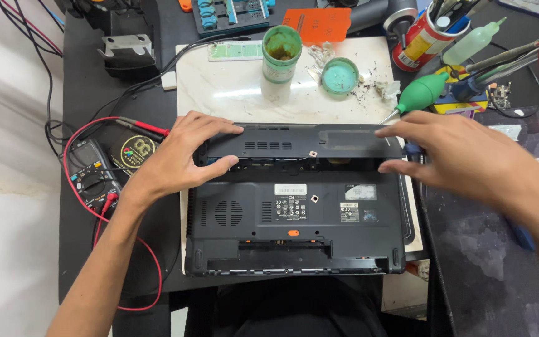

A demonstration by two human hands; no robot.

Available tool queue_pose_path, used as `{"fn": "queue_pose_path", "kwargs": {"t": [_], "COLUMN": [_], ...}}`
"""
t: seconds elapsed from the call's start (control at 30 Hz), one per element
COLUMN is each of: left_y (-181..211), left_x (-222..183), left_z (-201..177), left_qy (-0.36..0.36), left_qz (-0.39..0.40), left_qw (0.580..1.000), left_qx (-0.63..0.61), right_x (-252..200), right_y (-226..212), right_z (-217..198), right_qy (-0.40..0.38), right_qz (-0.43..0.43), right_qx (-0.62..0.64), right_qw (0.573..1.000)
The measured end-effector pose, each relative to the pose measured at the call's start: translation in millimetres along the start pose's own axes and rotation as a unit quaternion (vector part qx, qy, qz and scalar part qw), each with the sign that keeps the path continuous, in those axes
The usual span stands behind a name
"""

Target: The person secures a plastic cover onto a laptop using a screwdriver, inserts a battery pack, closes the device, and places another laptop onto a work mat.

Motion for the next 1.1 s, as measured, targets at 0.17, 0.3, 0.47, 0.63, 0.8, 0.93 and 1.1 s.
{"fn": "queue_pose_path", "kwargs": {"t": [0.17, 0.3, 0.47, 0.63, 0.8, 0.93, 1.1], "left_y": [-0.9, -3.0, -8.1, -8.6, -12.3, -15.7, -14.4], "left_x": [4.5, 6.3, 12.1, 12.4, 7.6, 3.1, 3.8], "left_z": [-0.8, -1.9, -2.7, -3.2, -5.6, -8.5, -9.2], "left_qy": [-0.001, 0.012, 0.014, 0.019, 0.020, 0.022, 0.016], "left_qz": [-0.018, -0.033, -0.052, -0.039, -0.037, -0.050, -0.014], "left_qw": [1.000, 0.999, 0.997, 0.997, 0.997, 0.996, 0.999], "left_qx": [-0.024, -0.034, -0.058, -0.057, -0.057, -0.076, -0.049], "right_x": [39.9, 55.6, 63.4, 61.7, 56.5, 53.6, 57.0], "right_y": [-2.7, -0.2, 3.8, 5.6, -1.6, -7.8, -11.0], "right_z": [-0.1, -4.4, -12.8, -12.4, -14.3, -12.9, -12.0], "right_qy": [-0.093, -0.145, -0.133, -0.141, -0.131, -0.144, -0.152], "right_qz": [-0.036, -0.053, -0.064, -0.051, -0.054, -0.048, -0.060], "right_qx": [-0.068, -0.117, -0.076, -0.087, -0.064, -0.070, -0.098], "right_qw": [0.993, 0.981, 0.986, 0.985, 0.988, 0.986, 0.982]}}
Point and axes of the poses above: each hand's wrist, its own x-axis towards the middle knuckle, its own z-axis out of the palm, y = z × x, the point moved 5 cm from there along x, towards the middle knuckle, and after that the axes turned 3 degrees about z, right-handed, at the moved point
